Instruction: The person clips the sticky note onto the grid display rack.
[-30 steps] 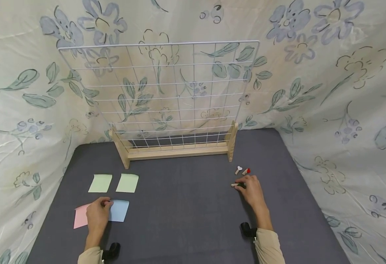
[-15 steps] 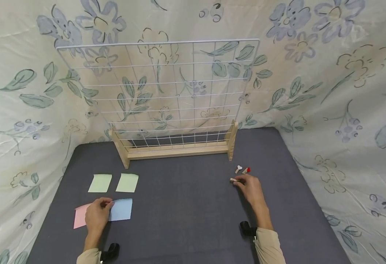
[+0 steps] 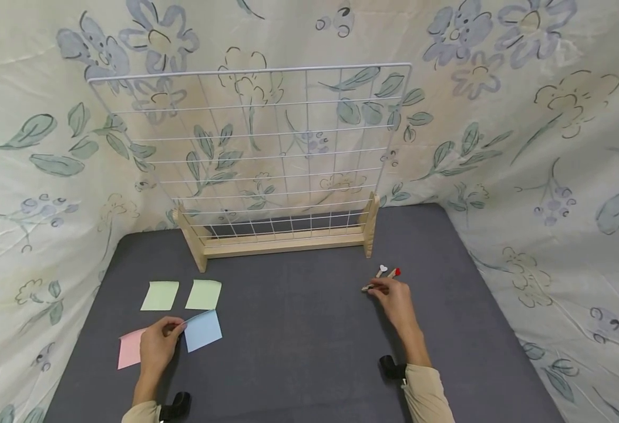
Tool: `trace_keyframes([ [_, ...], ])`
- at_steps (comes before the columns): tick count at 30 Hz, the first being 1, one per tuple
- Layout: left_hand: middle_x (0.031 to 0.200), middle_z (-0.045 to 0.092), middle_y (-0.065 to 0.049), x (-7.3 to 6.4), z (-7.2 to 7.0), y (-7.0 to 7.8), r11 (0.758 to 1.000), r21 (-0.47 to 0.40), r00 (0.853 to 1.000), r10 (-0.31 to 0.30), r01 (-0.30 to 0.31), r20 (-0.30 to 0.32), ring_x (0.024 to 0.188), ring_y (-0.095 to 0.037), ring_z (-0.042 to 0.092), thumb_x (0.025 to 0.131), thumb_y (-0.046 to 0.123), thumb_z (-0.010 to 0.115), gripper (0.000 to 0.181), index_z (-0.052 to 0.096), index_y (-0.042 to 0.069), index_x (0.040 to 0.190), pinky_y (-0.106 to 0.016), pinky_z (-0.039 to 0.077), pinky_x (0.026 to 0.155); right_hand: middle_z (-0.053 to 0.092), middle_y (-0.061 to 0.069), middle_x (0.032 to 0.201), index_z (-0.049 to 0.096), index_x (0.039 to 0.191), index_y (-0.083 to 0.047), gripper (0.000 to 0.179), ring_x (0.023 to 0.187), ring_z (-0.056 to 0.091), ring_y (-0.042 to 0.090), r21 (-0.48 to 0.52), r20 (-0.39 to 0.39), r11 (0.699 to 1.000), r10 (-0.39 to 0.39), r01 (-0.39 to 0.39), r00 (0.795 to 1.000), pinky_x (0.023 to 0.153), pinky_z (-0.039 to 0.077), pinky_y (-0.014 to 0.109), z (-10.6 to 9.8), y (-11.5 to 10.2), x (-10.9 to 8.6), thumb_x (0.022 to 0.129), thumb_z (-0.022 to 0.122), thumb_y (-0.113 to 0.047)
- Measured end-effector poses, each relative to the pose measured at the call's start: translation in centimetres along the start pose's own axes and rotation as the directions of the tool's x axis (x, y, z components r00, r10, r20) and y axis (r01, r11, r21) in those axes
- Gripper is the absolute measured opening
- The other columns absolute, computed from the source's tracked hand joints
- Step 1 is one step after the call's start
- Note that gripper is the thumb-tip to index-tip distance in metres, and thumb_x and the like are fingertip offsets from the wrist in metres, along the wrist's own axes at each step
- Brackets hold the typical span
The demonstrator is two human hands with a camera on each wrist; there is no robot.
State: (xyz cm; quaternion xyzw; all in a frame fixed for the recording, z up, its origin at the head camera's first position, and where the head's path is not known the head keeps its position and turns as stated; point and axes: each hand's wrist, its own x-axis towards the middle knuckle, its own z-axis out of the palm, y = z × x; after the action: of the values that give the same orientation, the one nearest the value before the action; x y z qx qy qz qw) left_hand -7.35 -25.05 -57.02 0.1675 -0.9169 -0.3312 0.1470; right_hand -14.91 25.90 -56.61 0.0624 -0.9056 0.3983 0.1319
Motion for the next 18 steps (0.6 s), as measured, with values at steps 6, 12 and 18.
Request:
trace_keyframes([
  [6, 0.066, 0.066, -0.01, 0.1, -0.2, 0.1, 1.0, -0.008, 1.0, 0.021, -0.021, 0.007, 0.054, -0.014, 0.049, 0.081, 0.0, 0.077, 0.005, 0.072, -0.001, 0.083, -0.026, 0.032, 0.045, 0.074, 0.015, 0.086, 0.075, 0.098, 0.005, 0.023, 0.075, 0.072, 0.027, 0.002, -0.016, 1.0, -0.006, 0.006, 1.0, 0.061, 0.058, 0.019, 0.1, -0.2, 0.2, 0.077, 0.081, 0.0],
  [12, 0.071, 0.069, -0.012, 0.1, -0.5, 0.1, 0.997, -0.07, 0.999, 0.024, -0.022, 0.03, 0.054, -0.013, 0.056, 0.082, -0.001, 0.076, 0.005, 0.072, -0.003, 0.084, -0.02, 0.039, 0.045, 0.074, 0.014, 0.088, 0.076, 0.096, 0.003, 0.019, 0.078, 0.071, 0.027, 0.0, -0.06, 0.999, -0.052, 0.052, 0.997, 0.065, 0.053, 0.008, 0.1, -0.7, 0.7, 0.077, 0.08, 0.001],
  [18, 0.08, 0.072, -0.018, 0.1, -0.4, 0.3, 0.975, -0.22, 0.996, -0.022, 0.041, 0.088, 0.058, -0.015, 0.066, 0.084, -0.004, 0.074, 0.006, 0.071, -0.005, 0.089, -0.014, 0.051, 0.048, 0.073, 0.016, 0.095, 0.075, 0.1, 0.005, 0.02, 0.082, 0.071, 0.031, 0.075, -0.061, 0.993, -0.086, 0.091, 0.994, 0.07, 0.049, 0.0, 0.1, -1.6, 1.1, 0.08, 0.077, 0.004],
])
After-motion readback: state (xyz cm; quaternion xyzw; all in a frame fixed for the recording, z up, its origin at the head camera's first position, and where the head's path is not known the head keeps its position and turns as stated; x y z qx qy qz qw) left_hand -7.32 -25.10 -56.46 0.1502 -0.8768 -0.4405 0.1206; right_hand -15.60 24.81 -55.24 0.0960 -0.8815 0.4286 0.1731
